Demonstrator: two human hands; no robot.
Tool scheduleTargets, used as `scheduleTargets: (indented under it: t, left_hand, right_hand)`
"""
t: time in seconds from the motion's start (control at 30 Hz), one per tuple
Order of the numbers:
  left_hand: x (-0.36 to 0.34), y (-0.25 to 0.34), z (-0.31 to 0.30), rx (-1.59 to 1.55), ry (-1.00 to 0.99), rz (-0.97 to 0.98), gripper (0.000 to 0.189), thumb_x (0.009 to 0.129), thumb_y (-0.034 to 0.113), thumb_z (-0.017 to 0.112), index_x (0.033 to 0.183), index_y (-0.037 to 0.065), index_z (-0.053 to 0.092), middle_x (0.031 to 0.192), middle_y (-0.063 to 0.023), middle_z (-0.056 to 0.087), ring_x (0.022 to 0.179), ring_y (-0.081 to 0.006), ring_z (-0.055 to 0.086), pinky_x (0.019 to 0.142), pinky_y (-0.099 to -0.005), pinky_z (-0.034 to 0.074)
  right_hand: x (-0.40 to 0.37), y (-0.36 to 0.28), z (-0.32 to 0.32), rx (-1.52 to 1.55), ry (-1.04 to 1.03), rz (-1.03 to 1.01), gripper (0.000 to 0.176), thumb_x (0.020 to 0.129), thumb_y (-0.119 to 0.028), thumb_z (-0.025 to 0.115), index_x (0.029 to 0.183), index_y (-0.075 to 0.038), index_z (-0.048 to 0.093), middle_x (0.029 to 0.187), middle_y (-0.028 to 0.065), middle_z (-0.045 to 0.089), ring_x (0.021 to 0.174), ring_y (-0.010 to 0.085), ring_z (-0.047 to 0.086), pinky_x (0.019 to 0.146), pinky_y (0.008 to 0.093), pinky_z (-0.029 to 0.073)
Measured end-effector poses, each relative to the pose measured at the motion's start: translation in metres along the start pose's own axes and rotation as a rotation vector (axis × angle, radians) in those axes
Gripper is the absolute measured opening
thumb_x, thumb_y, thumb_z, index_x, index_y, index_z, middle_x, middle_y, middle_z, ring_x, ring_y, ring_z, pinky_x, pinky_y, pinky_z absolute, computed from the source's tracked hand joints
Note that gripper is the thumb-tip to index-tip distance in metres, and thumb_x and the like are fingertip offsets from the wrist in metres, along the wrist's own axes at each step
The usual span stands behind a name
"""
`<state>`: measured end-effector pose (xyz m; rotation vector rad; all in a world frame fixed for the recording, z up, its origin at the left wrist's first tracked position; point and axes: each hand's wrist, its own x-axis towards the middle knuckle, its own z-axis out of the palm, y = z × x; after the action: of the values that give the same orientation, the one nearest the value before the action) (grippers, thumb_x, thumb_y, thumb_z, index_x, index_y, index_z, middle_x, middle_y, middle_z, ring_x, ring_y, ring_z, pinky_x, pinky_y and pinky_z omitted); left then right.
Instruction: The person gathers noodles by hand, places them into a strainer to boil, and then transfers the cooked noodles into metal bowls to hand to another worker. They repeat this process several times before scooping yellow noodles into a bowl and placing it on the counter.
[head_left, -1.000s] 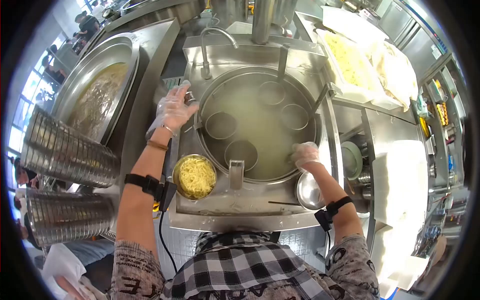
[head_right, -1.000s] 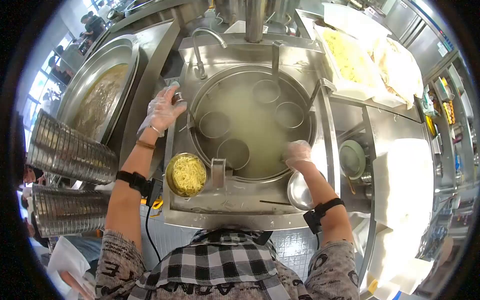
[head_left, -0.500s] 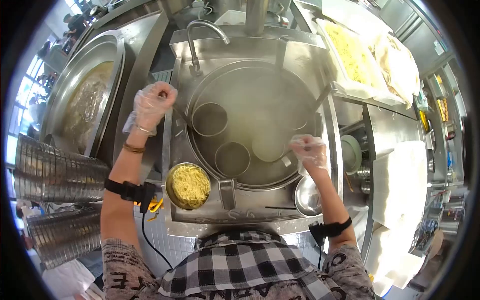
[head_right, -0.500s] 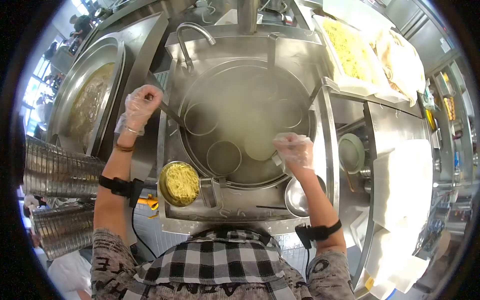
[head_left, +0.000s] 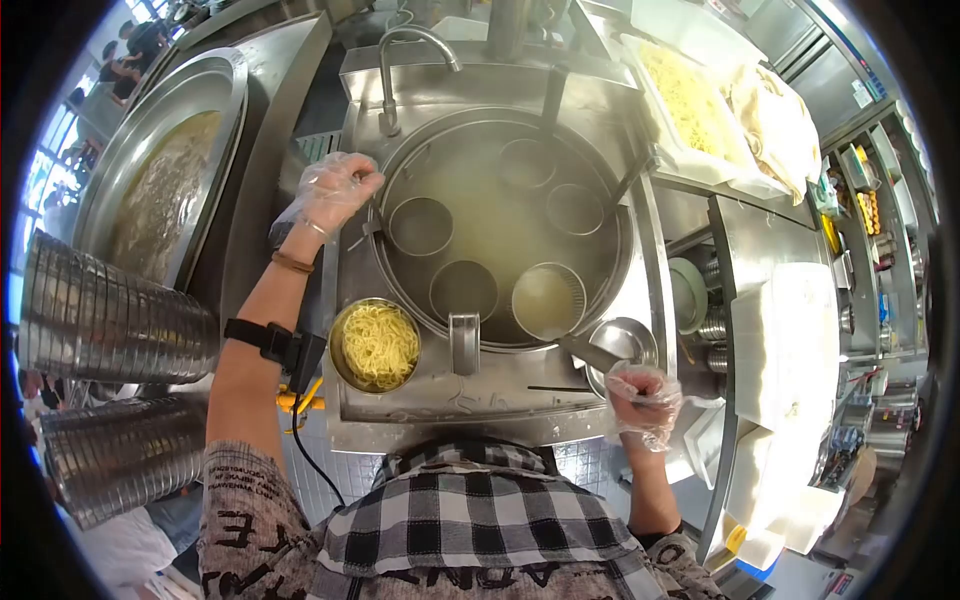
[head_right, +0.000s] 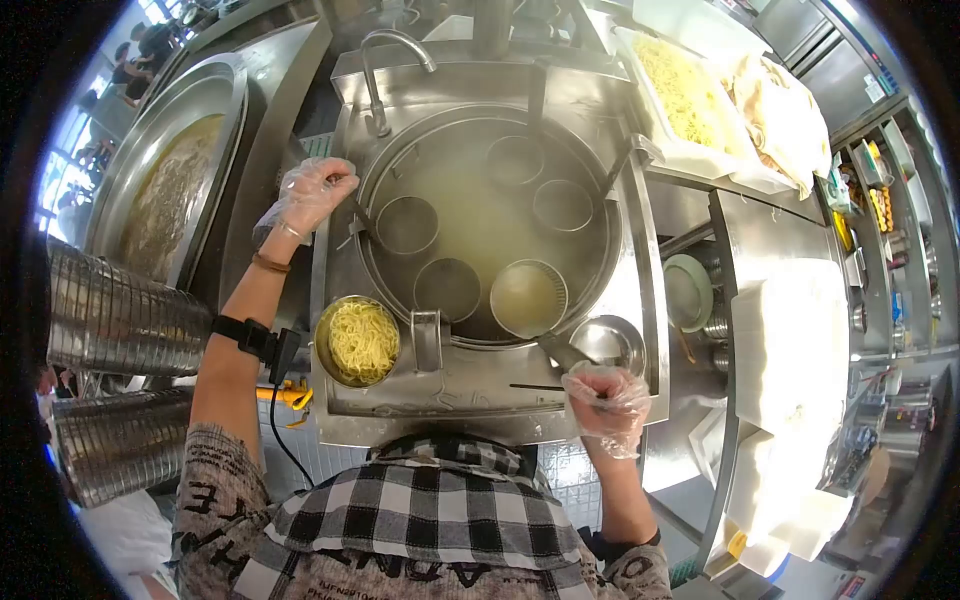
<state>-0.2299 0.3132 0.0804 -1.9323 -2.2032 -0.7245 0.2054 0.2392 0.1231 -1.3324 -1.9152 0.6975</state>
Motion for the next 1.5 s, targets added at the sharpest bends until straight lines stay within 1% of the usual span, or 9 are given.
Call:
scheduleTargets:
  t: [0.23,0.4,0.5,0.67,1.03,1.17,1.27,1.33,1.5]
  left_hand:
    - [-0.016,0.016,-0.021,0.038,0.259,0.027,0.032,0.071,0.03,0.06,0.1,0.017,0.054,0.094,-0.0075,0.057,0.089,-0.0255,0.053,0.077,-0.0348,0.042]
    - [-0.059,0.069,-0.069,-0.122,0.415,-0.072,0.029,0.07,0.016,0.062,0.098,0.011,0.055,0.093,-0.0103,0.057,0.085,-0.0266,0.055,0.074,-0.0337,0.045]
    - [-0.108,0.103,-0.083,-0.406,0.391,-0.152,0.025,0.071,0.002,0.059,0.095,0.006,0.056,0.092,-0.0115,0.056,0.081,-0.0235,0.056,0.067,-0.0303,0.047]
    - [-0.197,0.124,-0.076,-0.531,0.2,-0.227,0.02,0.072,-0.003,0.057,0.091,0.004,0.056,0.091,-0.0092,0.056,0.081,-0.0178,0.055,0.067,-0.0253,0.046]
    - [-0.327,0.178,0.044,-1.125,-0.528,-0.68,0.025,0.082,0.023,0.053,0.101,0.007,0.056,0.088,-0.0081,0.061,0.079,-0.0133,0.058,0.069,-0.0233,0.046]
    - [-0.314,0.231,0.089,-1.333,-0.689,-0.686,0.028,0.082,0.014,0.054,0.106,0.001,0.048,0.097,-0.0061,0.055,0.084,-0.0117,0.054,0.072,-0.024,0.047]
    - [-0.295,0.263,0.144,-0.64,-0.589,0.019,0.029,0.081,0.015,0.054,0.106,0.001,0.048,0.103,-0.0084,0.052,0.091,-0.0159,0.053,0.078,-0.0271,0.045]
    - [-0.254,0.291,0.126,-2.15,-0.764,-0.646,0.031,0.079,0.017,0.054,0.105,0.003,0.048,0.111,-0.0107,0.048,0.102,-0.0214,0.048,0.083,-0.0314,0.041]
    - [-0.251,0.327,0.205,-1.417,-0.425,-0.273,0.032,0.081,0.025,0.05,0.091,-0.006,0.055,0.089,-0.007,0.06,0.078,-0.0208,0.059,0.077,-0.0326,0.047]
  right_hand:
    - [-0.036,0.023,0.021,0.327,-0.373,0.474,0.017,0.079,-0.015,0.055,0.076,0.002,0.057,0.071,0.0102,0.059,0.064,0.0151,0.056,0.06,0.0272,0.045]
    - [0.0,0.062,0.046,0.06,-0.956,-0.453,0.021,0.081,-0.013,0.052,0.093,0.003,0.053,0.074,0.0097,0.055,0.066,0.0184,0.056,0.069,0.0325,0.046]
    - [0.004,0.035,0.071,1.075,-0.693,1.132,0.015,0.078,-0.005,0.049,0.086,0.007,0.053,0.064,0.0076,0.055,0.055,0.0169,0.055,0.052,0.0248,0.044]
    - [0.012,0.064,0.087,1.829,-0.558,1.671,0.015,0.078,0.002,0.041,0.092,0.005,0.037,0.053,-0.0027,0.032,0.04,0.0071,0.032,0.037,0.0206,0.028]
    - [-0.037,0.048,0.028,1.432,-0.81,1.428,0.033,0.08,-0.002,0.04,0.112,0.001,0.032,0.059,-0.0024,0.037,0.043,0.0059,0.032,0.039,0.021,0.028]
    - [-0.025,0.053,0.029,1.905,-0.835,1.663,0.026,0.085,-0.004,0.033,0.111,-0.003,0.032,0.057,-0.0032,0.035,0.041,0.0059,0.031,0.038,0.0214,0.027]
    - [-0.021,0.068,0.025,1.886,-0.924,1.641,0.029,0.085,-0.004,0.032,0.113,-0.001,0.032,0.058,-0.0026,0.034,0.043,0.0064,0.032,0.04,0.0224,0.029]
    - [-0.017,0.074,0.015,1.812,-0.932,1.657,0.025,0.085,-0.004,0.031,0.11,-0.001,0.032,0.057,-0.0032,0.033,0.041,0.0054,0.03,0.038,0.0215,0.028]
    - [0.003,0.107,-0.002,1.554,-1.135,1.468,0.024,0.084,-0.007,0.034,0.106,0.001,0.037,0.058,-0.0022,0.035,0.044,0.0069,0.035,0.041,0.0221,0.031]
